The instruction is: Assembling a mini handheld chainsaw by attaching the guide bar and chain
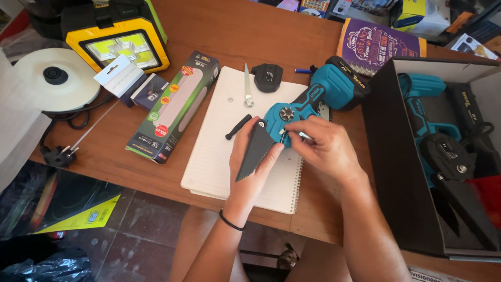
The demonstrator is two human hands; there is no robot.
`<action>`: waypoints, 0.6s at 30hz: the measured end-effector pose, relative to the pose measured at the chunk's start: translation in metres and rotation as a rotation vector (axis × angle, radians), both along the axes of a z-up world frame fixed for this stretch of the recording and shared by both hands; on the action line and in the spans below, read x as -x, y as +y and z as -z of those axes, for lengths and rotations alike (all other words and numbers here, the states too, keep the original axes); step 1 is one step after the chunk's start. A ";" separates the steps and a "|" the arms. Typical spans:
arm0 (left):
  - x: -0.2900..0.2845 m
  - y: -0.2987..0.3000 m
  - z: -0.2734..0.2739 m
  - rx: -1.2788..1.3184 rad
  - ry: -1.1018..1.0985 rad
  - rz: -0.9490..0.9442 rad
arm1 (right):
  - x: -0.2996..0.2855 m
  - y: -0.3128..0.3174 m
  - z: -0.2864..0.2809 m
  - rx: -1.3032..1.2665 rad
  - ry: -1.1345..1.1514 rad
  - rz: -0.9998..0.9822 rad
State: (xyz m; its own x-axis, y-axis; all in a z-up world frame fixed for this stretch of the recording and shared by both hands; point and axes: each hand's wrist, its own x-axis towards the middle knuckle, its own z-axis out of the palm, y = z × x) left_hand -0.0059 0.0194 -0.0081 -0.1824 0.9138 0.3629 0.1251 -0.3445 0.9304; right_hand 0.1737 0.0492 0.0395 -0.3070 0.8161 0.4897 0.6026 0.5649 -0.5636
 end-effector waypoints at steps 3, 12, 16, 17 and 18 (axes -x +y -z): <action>0.001 0.005 0.002 -0.045 0.032 0.016 | 0.001 0.000 -0.003 0.017 0.021 -0.007; -0.001 0.005 -0.002 0.019 0.034 0.022 | 0.000 0.002 0.001 0.006 0.083 -0.018; -0.004 0.003 -0.002 0.058 0.041 0.023 | -0.002 0.000 -0.002 0.007 0.097 -0.008; -0.006 0.001 -0.006 0.037 0.041 0.015 | -0.004 0.001 -0.001 0.024 0.157 -0.002; -0.008 -0.001 -0.009 0.016 0.041 0.008 | -0.007 0.002 0.001 0.040 0.217 0.005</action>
State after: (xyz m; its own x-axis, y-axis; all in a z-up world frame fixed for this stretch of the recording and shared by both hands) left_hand 0.0016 0.0183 0.0006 -0.1603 0.9209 0.3553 0.1604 -0.3309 0.9299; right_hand 0.1806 0.0513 0.0388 -0.1940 0.8375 0.5108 0.4670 0.5367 -0.7027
